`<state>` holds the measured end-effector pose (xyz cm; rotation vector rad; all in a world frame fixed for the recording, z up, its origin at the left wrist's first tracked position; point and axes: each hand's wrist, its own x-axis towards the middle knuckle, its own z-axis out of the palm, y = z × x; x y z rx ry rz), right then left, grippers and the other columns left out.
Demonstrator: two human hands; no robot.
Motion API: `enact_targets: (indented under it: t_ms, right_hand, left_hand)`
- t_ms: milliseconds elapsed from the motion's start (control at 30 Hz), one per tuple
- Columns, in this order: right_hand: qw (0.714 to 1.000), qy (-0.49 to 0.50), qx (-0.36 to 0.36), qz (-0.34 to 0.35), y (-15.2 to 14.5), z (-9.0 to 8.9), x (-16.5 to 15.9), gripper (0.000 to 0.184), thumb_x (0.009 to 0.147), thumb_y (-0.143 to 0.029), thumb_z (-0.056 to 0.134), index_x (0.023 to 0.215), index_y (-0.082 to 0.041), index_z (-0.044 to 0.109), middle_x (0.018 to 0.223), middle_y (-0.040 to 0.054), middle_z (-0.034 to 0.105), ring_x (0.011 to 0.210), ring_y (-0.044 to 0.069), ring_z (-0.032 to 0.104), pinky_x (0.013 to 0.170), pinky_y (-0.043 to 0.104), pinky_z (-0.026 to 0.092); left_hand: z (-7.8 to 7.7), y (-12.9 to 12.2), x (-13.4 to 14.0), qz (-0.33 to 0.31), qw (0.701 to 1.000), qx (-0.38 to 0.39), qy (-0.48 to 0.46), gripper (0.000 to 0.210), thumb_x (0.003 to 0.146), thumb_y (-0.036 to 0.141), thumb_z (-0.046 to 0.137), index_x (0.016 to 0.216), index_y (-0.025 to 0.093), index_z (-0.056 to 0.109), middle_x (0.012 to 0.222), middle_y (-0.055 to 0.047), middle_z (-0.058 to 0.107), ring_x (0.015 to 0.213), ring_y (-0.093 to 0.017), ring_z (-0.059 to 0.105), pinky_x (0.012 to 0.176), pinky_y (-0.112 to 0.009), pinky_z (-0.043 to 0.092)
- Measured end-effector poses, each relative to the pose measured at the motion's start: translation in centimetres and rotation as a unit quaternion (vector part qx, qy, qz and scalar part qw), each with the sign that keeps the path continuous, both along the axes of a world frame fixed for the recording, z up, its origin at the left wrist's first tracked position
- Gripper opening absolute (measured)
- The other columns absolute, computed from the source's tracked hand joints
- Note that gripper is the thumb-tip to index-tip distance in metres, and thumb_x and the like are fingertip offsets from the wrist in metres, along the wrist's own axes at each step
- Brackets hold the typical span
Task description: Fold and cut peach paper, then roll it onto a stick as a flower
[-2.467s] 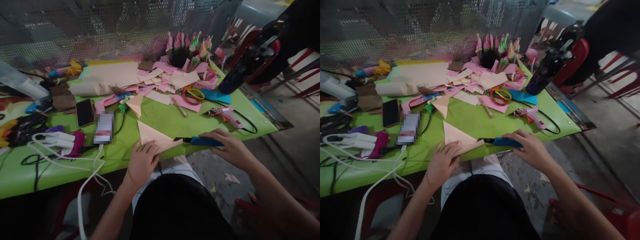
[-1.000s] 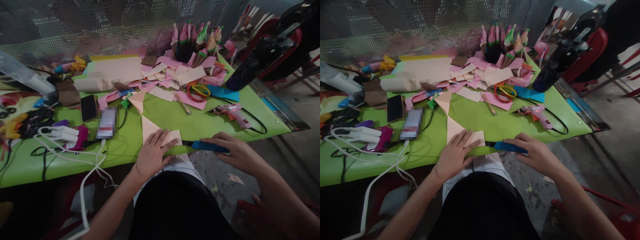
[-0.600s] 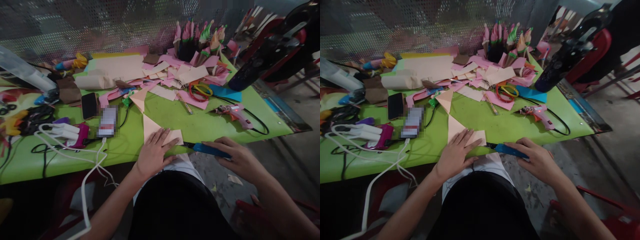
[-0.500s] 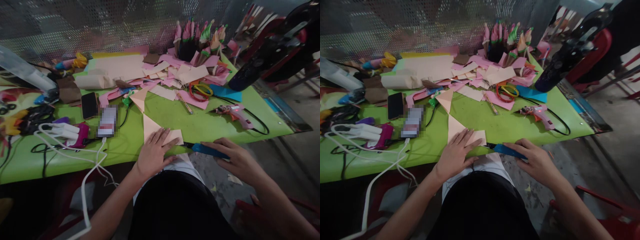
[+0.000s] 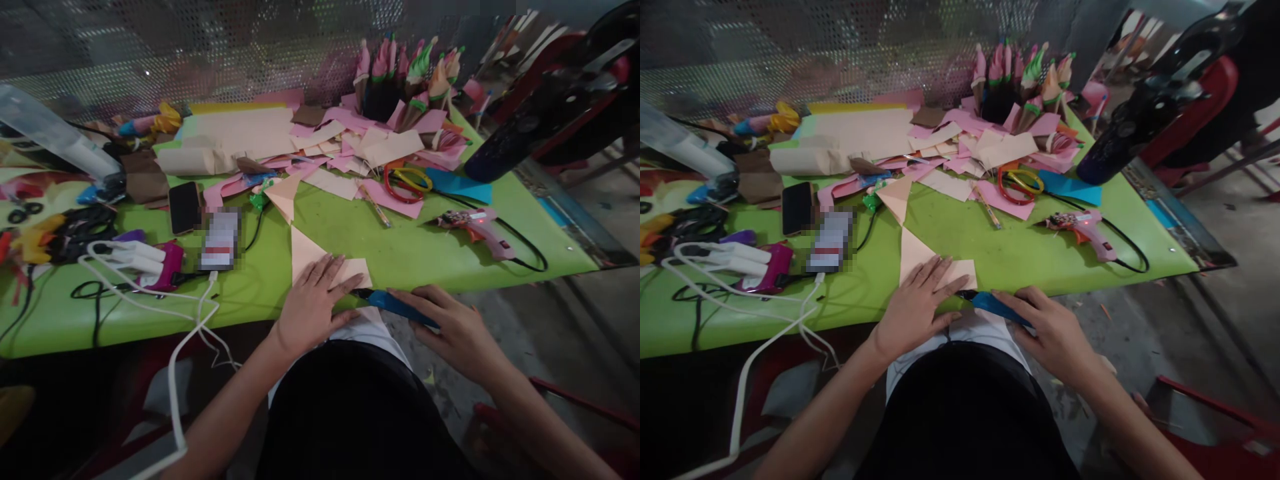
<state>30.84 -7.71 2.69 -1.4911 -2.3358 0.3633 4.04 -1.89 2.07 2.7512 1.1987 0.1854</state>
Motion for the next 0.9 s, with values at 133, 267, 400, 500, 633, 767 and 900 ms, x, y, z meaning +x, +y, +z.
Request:
enact_targets:
  t_ms: [133, 267, 400, 500, 633, 767, 900]
  right_hand:
    - [1.0, 0.009, -0.003, 0.006, 0.0, 0.0, -0.2, 0.047, 0.09, -0.018, 0.047, 0.135, -0.029, 0.057, 0.101, 0.0072, 0.065, 0.084, 0.019, 0.068, 0.065, 0.027, 0.054]
    - [1.0, 0.011, -0.004, 0.002, -0.1, -0.1, -0.5, 0.046, 0.09, -0.019, 0.048, 0.134, -0.028, 0.057, 0.102, 0.0078, 0.065, 0.086, 0.02, 0.068, 0.068, 0.029, 0.055]
    - [1.0, 0.004, -0.003, -0.005, -0.2, -0.1, -1.1, 0.045, 0.091, -0.02, 0.047, 0.133, -0.028, 0.059, 0.102, 0.008, 0.065, 0.084, 0.02, 0.068, 0.069, 0.029, 0.056]
    - [1.0, 0.003, -0.008, -0.013, -0.3, -0.2, -1.1, 0.045, 0.091, -0.022, 0.047, 0.134, -0.029, 0.059, 0.103, 0.0078, 0.065, 0.084, 0.02, 0.068, 0.069, 0.029, 0.056]
    - [1.0, 0.011, -0.019, -0.008, -0.3, -0.2, -0.7, 0.044, 0.092, -0.023, 0.047, 0.134, -0.029, 0.058, 0.104, 0.0075, 0.065, 0.085, 0.019, 0.068, 0.068, 0.027, 0.055]
    - [1.0, 0.019, -0.017, -0.004, -0.3, -0.2, -0.7, 0.043, 0.092, -0.021, 0.046, 0.133, -0.029, 0.059, 0.103, 0.0075, 0.065, 0.085, 0.018, 0.067, 0.067, 0.026, 0.055]
    - [0.999, 0.028, -0.027, -0.009, -0.3, -0.3, -1.3, 0.045, 0.092, -0.021, 0.046, 0.134, -0.03, 0.058, 0.103, 0.0077, 0.065, 0.085, 0.019, 0.067, 0.069, 0.028, 0.056]
  left_hand:
    - [0.0, -0.1, 0.1, 0.003, 1.0, -0.009, -0.002, 0.064, 0.094, 0.065, 0.036, 0.149, 0.033, 0.038, 0.162, -0.007, 0.03, 0.15, -0.03, 0.025, 0.118, -0.05, 0.029]
    - [0.1, -0.2, 0.4, 0.014, 1.0, -0.015, -0.009, 0.065, 0.093, 0.066, 0.037, 0.149, 0.032, 0.039, 0.162, -0.007, 0.03, 0.15, -0.03, 0.024, 0.119, -0.051, 0.029]
    - [0.8, 0.2, -0.1, 0.002, 0.999, -0.042, -0.023, 0.06, 0.097, 0.059, 0.034, 0.149, 0.03, 0.039, 0.162, -0.007, 0.03, 0.15, -0.028, 0.025, 0.118, -0.05, 0.03]
    - [1.5, 0.8, -1.3, -0.016, 0.998, -0.056, -0.028, 0.047, 0.103, 0.04, 0.031, 0.147, 0.029, 0.043, 0.162, -0.003, 0.031, 0.149, -0.021, 0.028, 0.118, -0.043, 0.032]
    - [1.3, 1.4, -2.6, -0.014, 0.999, -0.044, 0.015, 0.046, 0.103, 0.032, 0.031, 0.148, 0.034, 0.041, 0.16, 0.0, 0.034, 0.149, -0.02, 0.029, 0.119, -0.046, 0.028]
    - [0.3, 1.2, -2.8, -0.006, 0.998, -0.019, 0.052, 0.054, 0.1, 0.046, 0.039, 0.152, 0.035, 0.032, 0.163, -0.003, 0.028, 0.15, -0.024, 0.024, 0.12, -0.049, 0.025]
    - [-0.1, 0.9, -2.6, -0.004, 0.998, 0.006, 0.059, 0.066, 0.096, 0.057, 0.043, 0.155, 0.034, 0.025, 0.164, -0.006, 0.023, 0.151, -0.027, 0.02, 0.121, -0.051, 0.022]
